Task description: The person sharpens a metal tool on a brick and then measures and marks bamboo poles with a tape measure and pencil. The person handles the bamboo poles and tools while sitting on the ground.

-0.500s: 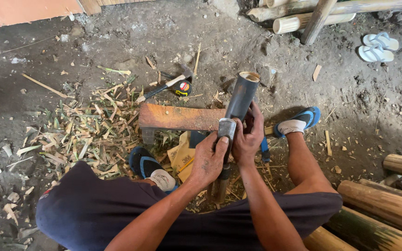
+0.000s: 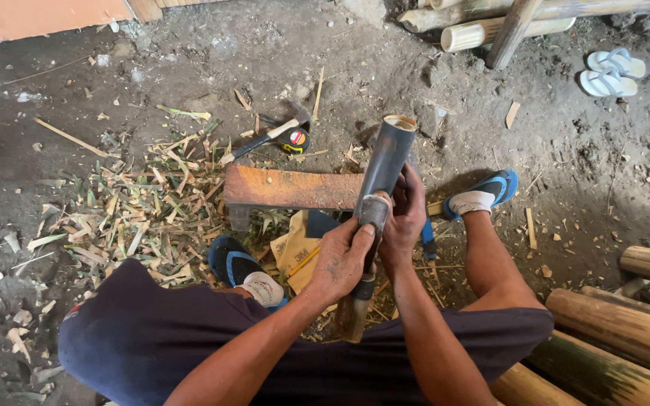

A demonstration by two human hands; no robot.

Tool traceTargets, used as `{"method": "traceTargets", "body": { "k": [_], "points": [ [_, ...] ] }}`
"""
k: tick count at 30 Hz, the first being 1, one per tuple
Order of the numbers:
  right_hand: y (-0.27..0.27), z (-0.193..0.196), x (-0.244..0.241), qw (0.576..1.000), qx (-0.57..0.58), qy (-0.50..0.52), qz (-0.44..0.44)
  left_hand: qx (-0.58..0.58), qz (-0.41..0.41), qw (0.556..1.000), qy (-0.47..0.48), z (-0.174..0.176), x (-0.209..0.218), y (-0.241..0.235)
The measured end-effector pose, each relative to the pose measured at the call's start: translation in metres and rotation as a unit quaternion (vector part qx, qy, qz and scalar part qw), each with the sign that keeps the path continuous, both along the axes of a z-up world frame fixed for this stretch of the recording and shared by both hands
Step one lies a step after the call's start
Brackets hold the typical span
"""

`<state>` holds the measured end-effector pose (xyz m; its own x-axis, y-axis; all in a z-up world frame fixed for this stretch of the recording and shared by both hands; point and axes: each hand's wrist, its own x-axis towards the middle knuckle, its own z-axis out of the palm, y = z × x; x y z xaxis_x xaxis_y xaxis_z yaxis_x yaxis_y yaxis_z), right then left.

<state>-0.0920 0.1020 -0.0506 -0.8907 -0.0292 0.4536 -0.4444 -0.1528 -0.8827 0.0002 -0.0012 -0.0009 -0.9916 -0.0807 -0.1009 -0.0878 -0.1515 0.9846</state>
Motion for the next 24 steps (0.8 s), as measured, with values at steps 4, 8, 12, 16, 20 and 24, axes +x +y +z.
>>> {"method": "traceTargets", "body": {
  "k": [4,8,12,16,20,24],
  "points": [
    [0.0,0.003,0.002,1.0,0.006,0.008,-0.005,0.006,0.003,1.0,-0.003,0.0,0.001,-0.001],
    [-0.003,0.006,0.001,0.999,-0.035,-0.033,0.012,0.052,-0.005,0.998,-0.024,0.003,0.002,-0.001],
    [-0.003,0.005,0.003,0.997,-0.055,-0.008,0.049,0.07,-0.017,0.997,-0.041,0.001,0.002,0.001],
    [-0.005,0.004,0.01,0.998,-0.043,-0.022,0.044,0.089,-0.026,0.995,-0.039,-0.004,0.002,-0.001],
    [-0.003,0.004,0.013,0.998,-0.043,-0.02,0.051,0.092,-0.037,0.994,-0.048,-0.007,0.002,-0.001],
    [-0.003,0.004,0.013,0.997,-0.051,-0.021,0.058,0.129,-0.037,0.99,-0.043,-0.01,0.001,-0.001]
  ]
}}
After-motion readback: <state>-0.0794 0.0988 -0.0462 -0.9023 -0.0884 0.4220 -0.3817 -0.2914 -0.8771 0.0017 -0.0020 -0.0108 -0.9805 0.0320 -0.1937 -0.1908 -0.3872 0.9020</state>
